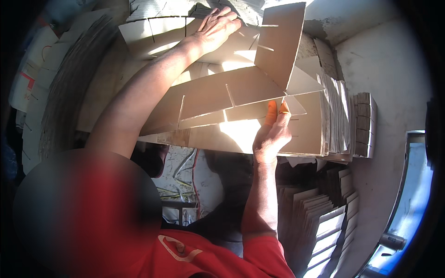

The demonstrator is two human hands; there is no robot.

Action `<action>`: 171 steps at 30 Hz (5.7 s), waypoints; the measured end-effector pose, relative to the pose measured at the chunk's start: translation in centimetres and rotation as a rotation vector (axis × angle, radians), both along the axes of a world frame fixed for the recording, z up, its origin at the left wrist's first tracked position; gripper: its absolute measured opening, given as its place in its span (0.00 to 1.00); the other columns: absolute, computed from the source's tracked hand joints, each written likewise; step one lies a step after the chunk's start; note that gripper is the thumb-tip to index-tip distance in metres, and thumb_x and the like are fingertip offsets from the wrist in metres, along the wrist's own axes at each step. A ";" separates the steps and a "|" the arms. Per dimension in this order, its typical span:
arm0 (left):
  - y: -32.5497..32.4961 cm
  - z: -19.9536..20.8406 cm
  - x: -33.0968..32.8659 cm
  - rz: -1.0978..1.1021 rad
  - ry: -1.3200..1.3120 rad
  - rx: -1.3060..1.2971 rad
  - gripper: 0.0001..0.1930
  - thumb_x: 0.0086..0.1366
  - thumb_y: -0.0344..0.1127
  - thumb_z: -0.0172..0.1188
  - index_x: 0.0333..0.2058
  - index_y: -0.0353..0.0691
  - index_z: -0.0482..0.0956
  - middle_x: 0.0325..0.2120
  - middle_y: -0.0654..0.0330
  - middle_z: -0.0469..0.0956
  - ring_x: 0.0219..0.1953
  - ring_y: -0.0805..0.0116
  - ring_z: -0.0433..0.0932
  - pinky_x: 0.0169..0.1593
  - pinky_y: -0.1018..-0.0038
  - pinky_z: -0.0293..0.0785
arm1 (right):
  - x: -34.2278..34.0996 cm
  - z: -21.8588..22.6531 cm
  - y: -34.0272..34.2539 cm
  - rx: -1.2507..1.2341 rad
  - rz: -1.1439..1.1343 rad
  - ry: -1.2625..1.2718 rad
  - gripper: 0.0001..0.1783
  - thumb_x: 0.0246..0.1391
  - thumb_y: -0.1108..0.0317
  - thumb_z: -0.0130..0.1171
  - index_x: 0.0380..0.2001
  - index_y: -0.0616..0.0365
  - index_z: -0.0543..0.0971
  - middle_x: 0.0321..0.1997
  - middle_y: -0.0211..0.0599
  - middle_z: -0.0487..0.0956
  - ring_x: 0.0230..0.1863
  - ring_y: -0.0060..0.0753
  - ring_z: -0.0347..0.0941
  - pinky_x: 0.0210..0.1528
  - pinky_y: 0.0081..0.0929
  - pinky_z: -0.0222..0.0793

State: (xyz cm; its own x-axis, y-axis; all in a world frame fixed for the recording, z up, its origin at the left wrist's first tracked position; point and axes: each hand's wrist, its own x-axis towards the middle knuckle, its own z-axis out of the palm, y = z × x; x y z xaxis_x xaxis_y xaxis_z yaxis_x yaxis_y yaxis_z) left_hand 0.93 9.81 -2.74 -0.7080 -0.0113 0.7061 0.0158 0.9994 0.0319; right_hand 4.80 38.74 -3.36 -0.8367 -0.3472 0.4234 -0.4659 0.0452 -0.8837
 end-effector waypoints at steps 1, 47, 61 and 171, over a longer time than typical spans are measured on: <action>0.0 0.0 0.1 -0.023 0.025 0.005 0.04 0.49 0.24 0.55 0.26 0.39 0.72 0.24 0.59 0.70 0.41 0.59 0.71 0.44 0.64 0.70 | 0.0 0.1 0.1 0.041 -0.012 0.040 0.17 0.66 0.67 0.39 0.48 0.72 0.68 0.57 0.49 0.70 0.53 0.23 0.67 0.59 0.23 0.63; 6.5 2.5 4.3 -0.298 -0.049 0.316 0.08 0.45 0.19 0.52 0.24 0.38 0.65 0.13 0.56 0.60 0.21 0.56 0.63 0.31 0.65 0.64 | 0.7 0.9 0.3 -0.247 -0.030 -0.322 0.21 0.66 0.65 0.38 0.49 0.73 0.71 0.46 0.42 0.74 0.47 0.25 0.68 0.55 0.23 0.64; 7.3 6.1 5.4 -0.440 -0.362 0.648 0.11 0.52 0.34 0.63 0.26 0.35 0.71 0.18 0.59 0.70 0.24 0.68 0.72 0.30 0.71 0.67 | -0.2 0.2 -0.2 0.554 -0.261 0.226 0.07 0.63 0.69 0.48 0.37 0.63 0.70 0.26 0.50 0.78 0.20 0.42 0.70 0.28 0.25 0.70; 2.0 4.9 16.3 -0.074 -0.634 0.504 0.05 0.49 0.27 0.57 0.25 0.33 0.72 0.24 0.49 0.74 0.32 0.55 0.74 0.36 0.65 0.69 | -3.9 6.5 8.2 0.833 -0.418 0.487 0.13 0.57 0.66 0.55 0.45 0.56 0.79 0.39 0.44 0.81 0.41 0.42 0.78 0.43 0.33 0.73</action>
State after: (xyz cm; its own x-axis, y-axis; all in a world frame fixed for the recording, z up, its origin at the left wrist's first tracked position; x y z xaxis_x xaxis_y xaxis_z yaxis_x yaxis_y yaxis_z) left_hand 17.26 11.85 2.19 -0.9830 -0.1584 0.0928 -0.0911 0.8597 0.5025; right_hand 0.91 46.96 3.16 -0.7607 -0.4064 0.5062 -0.5697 0.7917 -0.2205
